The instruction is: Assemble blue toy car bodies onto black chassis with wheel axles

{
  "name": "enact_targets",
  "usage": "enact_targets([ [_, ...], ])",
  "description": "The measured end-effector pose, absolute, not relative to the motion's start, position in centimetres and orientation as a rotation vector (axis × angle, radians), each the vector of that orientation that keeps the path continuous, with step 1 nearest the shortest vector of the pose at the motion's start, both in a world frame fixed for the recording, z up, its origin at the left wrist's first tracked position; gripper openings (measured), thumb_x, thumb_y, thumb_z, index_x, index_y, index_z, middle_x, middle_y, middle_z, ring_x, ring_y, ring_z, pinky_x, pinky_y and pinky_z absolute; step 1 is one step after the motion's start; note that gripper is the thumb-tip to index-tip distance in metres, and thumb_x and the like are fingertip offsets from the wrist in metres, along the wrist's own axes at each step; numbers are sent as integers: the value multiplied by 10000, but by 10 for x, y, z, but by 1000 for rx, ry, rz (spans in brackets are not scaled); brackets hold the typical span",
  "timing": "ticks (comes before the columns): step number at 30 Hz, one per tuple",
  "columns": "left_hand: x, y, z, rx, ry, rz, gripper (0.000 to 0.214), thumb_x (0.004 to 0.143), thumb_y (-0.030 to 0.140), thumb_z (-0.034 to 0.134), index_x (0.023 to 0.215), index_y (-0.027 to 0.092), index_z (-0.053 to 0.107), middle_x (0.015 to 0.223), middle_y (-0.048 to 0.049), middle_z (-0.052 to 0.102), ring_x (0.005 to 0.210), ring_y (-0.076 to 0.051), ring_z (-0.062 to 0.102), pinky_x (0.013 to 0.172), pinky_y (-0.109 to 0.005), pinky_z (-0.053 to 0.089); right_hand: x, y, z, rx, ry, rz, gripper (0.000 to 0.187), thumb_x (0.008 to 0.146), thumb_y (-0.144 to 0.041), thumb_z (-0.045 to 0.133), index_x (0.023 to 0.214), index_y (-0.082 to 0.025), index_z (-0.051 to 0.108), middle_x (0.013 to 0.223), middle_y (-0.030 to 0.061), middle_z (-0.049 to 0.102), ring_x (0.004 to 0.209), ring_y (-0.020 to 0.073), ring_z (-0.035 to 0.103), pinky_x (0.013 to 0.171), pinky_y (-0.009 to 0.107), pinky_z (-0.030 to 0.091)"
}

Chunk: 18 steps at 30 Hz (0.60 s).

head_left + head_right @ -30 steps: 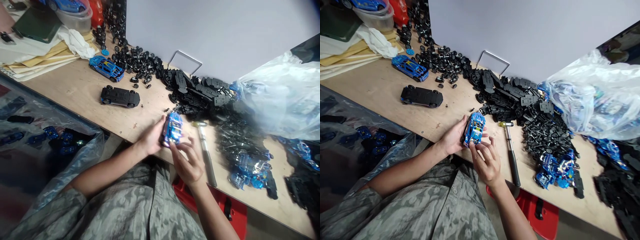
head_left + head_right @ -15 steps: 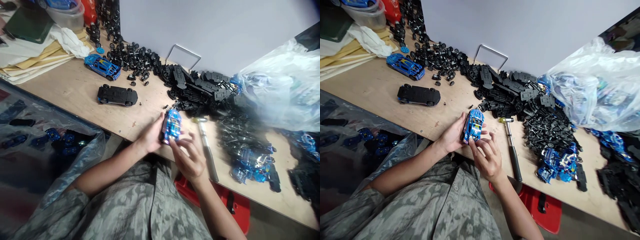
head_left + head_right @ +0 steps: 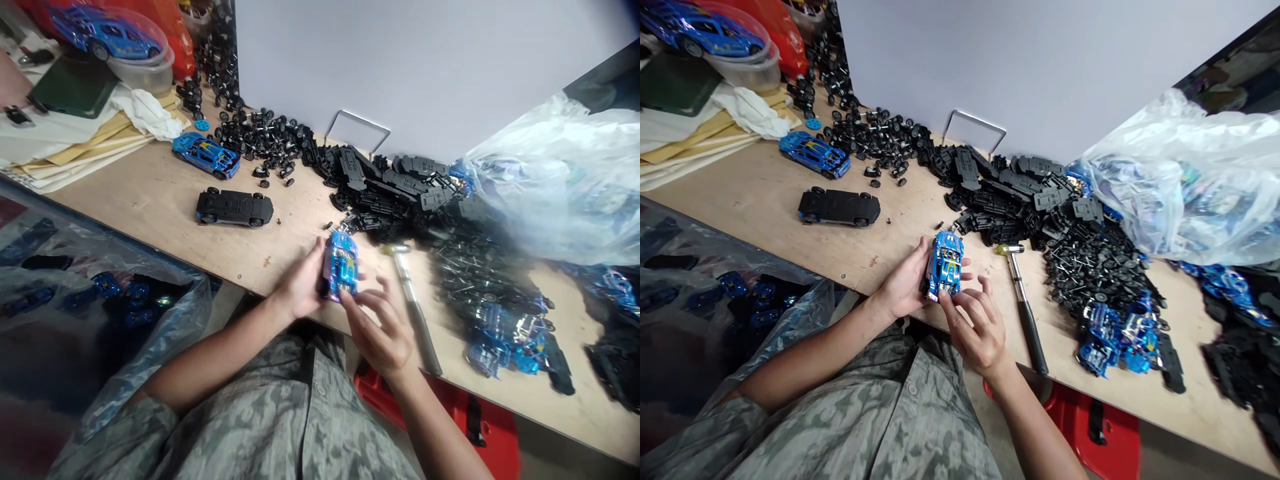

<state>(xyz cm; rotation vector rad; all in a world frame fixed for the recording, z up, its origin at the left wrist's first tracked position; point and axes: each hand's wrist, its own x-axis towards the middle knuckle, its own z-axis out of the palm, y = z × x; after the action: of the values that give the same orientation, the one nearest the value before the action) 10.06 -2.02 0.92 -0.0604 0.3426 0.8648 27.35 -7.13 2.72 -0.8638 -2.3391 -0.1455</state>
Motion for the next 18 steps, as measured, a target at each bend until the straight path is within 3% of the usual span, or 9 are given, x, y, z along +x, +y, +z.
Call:
enact_targets([
  [11, 100, -19, 16, -24, 416, 853, 701, 1071, 569, 216, 1521, 117, 508, 1209, -213, 752, 981, -303, 776, 915, -444, 590, 272, -72, 28, -848, -2358, -179, 516, 882, 12, 682, 1372, -145, 641, 942, 84, 703, 915, 191, 707, 1083, 610, 529],
  [18, 100, -20, 12, 1, 426, 846, 762, 1060, 599, 209, 1507, 65, 519, 1210, -235, 748, 990, -304, 772, 905, -417, 589, 270, -74, 29, -901, -2400, -151, 489, 925, -13, 621, 1385, -178, 622, 962, 74, 712, 929, 185, 697, 1075, 583, 542],
])
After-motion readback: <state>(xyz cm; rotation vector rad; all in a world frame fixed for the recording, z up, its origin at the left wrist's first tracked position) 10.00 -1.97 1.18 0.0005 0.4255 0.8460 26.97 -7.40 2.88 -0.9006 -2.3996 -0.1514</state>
